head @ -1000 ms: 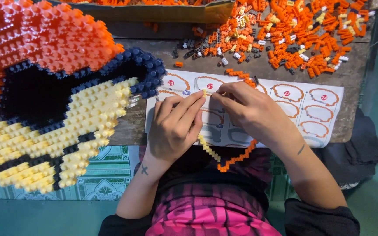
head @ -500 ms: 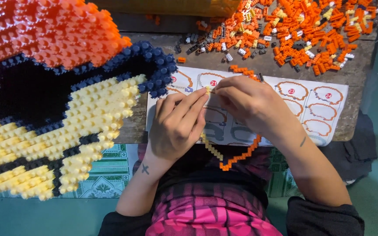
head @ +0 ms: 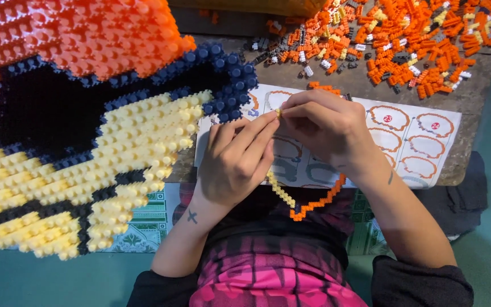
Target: Assembling small interlocking toy blocks into a specific shape using a printed guide on a table.
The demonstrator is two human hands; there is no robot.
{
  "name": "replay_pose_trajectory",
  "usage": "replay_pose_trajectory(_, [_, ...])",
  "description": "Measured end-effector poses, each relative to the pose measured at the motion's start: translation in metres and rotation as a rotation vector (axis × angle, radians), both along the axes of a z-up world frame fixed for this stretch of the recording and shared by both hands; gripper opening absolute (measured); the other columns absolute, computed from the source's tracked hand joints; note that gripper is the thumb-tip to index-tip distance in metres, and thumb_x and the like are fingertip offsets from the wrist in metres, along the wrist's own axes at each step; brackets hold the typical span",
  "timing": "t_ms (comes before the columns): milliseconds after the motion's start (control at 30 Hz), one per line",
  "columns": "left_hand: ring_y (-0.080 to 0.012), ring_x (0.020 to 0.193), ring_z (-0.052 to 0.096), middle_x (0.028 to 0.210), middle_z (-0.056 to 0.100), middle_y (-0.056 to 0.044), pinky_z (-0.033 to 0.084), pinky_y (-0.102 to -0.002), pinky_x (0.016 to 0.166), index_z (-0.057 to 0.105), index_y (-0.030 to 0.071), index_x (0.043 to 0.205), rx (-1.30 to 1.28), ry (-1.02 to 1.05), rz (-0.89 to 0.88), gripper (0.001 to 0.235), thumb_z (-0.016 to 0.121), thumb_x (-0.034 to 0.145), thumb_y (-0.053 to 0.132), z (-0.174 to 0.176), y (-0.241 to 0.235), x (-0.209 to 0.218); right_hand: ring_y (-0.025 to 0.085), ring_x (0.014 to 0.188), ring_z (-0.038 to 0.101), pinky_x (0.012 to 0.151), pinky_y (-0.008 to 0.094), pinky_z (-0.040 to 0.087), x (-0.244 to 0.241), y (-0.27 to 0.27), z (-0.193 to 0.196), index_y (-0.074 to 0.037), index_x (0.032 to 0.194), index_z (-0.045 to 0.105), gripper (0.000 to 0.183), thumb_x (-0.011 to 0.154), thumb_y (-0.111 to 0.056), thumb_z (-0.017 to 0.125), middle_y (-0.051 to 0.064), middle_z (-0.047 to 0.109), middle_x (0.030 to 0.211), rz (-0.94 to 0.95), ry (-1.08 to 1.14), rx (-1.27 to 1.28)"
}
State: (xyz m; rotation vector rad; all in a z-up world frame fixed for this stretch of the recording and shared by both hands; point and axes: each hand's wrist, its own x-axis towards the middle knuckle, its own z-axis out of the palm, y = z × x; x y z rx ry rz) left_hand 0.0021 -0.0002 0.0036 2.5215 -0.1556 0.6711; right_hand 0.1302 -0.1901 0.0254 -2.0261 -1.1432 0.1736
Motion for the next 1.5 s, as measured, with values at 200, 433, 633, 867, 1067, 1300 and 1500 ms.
replay_pose_trajectory(200, [-0.025, 0.105, 0.07, 0.138, 0.08, 0.0, 0.053, -0.037, 0.091, 0.083, 0.012, 0.137, -0.004, -0.008, 0.009, 0.03, 0.07, 0.111, 0.017, -0.0024, -0.0012, -0.0005, 0.036, 0.101, 0.082, 0.077, 0.041, 0.066, 0.0015, -0.0004, 0.003, 0.007, 0.104, 0.081, 0.011, 0.098, 0.007, 0.09, 0.023, 0.084, 0.112, 0.012, 0.018, 0.032])
replay_pose_trajectory(433, [-0.0248, 0.107, 0.07, 0.137, 0.081, -0.001, 0.053, -0.036, 0.092, 0.083, 0.012, 0.137, -0.008, -0.002, 0.007, 0.03, 0.07, 0.111, 0.017, -0.0007, -0.0014, -0.0002, 0.036, 0.101, 0.083, 0.077, 0.041, 0.067, 0.001, 0.0015, 0.0014, 0.007, 0.104, 0.081, 0.012, 0.098, 0.007, 0.091, 0.023, 0.084, 0.111, 0.003, 0.011, 0.027])
replay_pose_trajectory(633, [-0.0249, 0.106, 0.07, 0.138, 0.081, -0.001, 0.052, -0.036, 0.089, 0.083, 0.011, 0.136, -0.015, -0.009, 0.003, 0.03, 0.07, 0.11, 0.016, -0.0022, -0.0021, 0.001, 0.035, 0.101, 0.081, 0.076, 0.041, 0.066, 0.001, 0.0018, -0.0011, 0.006, 0.105, 0.08, 0.01, 0.101, 0.006, 0.089, 0.021, 0.084, 0.114, 0.01, 0.0, 0.037])
replay_pose_trajectory(867, [-0.0249, 0.106, 0.07, 0.139, 0.08, -0.002, 0.051, -0.035, 0.089, 0.083, 0.009, 0.135, -0.013, -0.005, -0.01, 0.029, 0.069, 0.111, 0.015, 0.0031, -0.0006, 0.0009, 0.035, 0.101, 0.081, 0.077, 0.042, 0.066, 0.0008, 0.0009, -0.0035, 0.006, 0.106, 0.079, 0.011, 0.1, 0.005, 0.089, 0.02, 0.083, 0.114, 0.019, -0.018, 0.02])
replay_pose_trajectory(1067, [-0.024, 0.106, 0.07, 0.139, 0.08, -0.002, 0.051, -0.035, 0.089, 0.083, 0.01, 0.135, 0.004, -0.005, -0.006, 0.029, 0.07, 0.11, 0.015, 0.001, -0.0002, 0.0009, 0.039, 0.103, 0.081, 0.079, 0.044, 0.066, 0.0001, 0.0038, 0.004, 0.008, 0.105, 0.079, 0.012, 0.098, 0.01, 0.089, 0.023, 0.082, 0.113, 0.033, -0.036, -0.004])
replay_pose_trajectory(1300, [-0.0251, 0.105, 0.07, 0.139, 0.08, -0.001, 0.052, -0.035, 0.089, 0.083, 0.011, 0.136, 0.0, -0.012, -0.001, 0.031, 0.071, 0.109, 0.015, -0.0031, -0.0009, 0.0004, 0.035, 0.1, 0.081, 0.075, 0.041, 0.065, -0.0002, 0.0024, 0.0016, 0.005, 0.105, 0.08, 0.011, 0.101, 0.004, 0.09, 0.018, 0.083, 0.112, -0.002, -0.016, 0.014])
replay_pose_trajectory(1500, [-0.0253, 0.107, 0.071, 0.139, 0.08, -0.001, 0.052, -0.036, 0.09, 0.083, 0.011, 0.135, 0.006, -0.011, 0.003, 0.029, 0.071, 0.109, 0.016, -0.0021, -0.0009, 0.0, 0.035, 0.099, 0.081, 0.075, 0.041, 0.065, -0.0008, 0.0031, -0.0006, 0.006, 0.105, 0.08, 0.01, 0.1, 0.005, 0.09, 0.02, 0.083, 0.111, -0.004, -0.017, 0.02])
